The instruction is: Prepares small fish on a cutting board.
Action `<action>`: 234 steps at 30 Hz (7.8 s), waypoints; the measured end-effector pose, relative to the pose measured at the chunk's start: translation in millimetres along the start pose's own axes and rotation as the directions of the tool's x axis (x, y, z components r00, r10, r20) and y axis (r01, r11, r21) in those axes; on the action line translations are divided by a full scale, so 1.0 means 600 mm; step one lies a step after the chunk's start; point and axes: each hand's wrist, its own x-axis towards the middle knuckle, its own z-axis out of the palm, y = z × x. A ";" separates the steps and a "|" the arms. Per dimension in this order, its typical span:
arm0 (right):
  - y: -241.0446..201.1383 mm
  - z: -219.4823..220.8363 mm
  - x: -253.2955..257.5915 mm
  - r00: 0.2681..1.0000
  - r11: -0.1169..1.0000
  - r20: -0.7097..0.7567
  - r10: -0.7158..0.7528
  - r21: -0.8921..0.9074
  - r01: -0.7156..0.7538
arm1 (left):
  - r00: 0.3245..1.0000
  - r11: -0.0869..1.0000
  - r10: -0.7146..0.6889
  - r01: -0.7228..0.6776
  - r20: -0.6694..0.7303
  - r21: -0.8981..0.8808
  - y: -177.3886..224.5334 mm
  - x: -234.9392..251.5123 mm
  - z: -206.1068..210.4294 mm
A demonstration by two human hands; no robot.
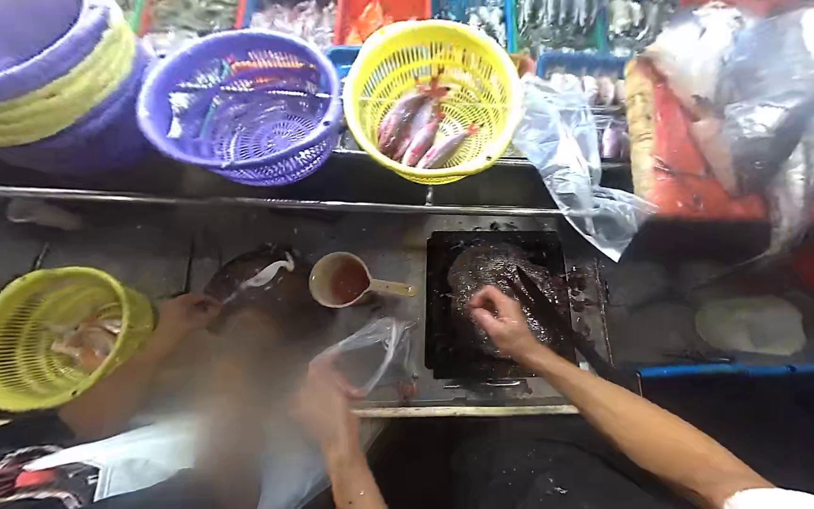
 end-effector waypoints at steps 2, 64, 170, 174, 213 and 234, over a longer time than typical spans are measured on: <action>0.066 -0.129 -0.060 0.991 0.903 -0.092 0.097 -0.411 -0.126 | 0.996 0.957 0.085 -0.086 0.014 0.276 0.006 0.007 -0.019; 0.205 -0.255 -0.133 0.729 0.582 -0.057 0.682 -0.562 -0.588 | 0.910 0.803 0.280 -0.396 -0.304 -0.445 0.212 -0.056 0.170; 0.125 -0.293 -0.227 0.867 0.704 0.209 0.453 -0.680 -0.204 | 0.720 0.951 -0.309 0.244 0.622 0.190 -0.178 -0.238 0.425; 0.158 -0.326 -0.215 0.852 0.714 0.174 0.493 -0.641 -0.282 | 0.709 0.930 -0.202 -0.079 0.676 0.360 -0.161 -0.234 0.397; 0.131 -0.322 -0.233 0.776 0.705 0.219 0.592 -0.607 -0.367 | 0.740 0.971 -0.170 0.015 0.651 0.238 -0.221 -0.269 0.406; 0.135 -0.305 -0.241 0.790 0.561 0.083 0.608 -0.749 -0.353 | 0.728 0.927 -0.288 0.374 0.622 -0.009 -0.218 -0.274 0.401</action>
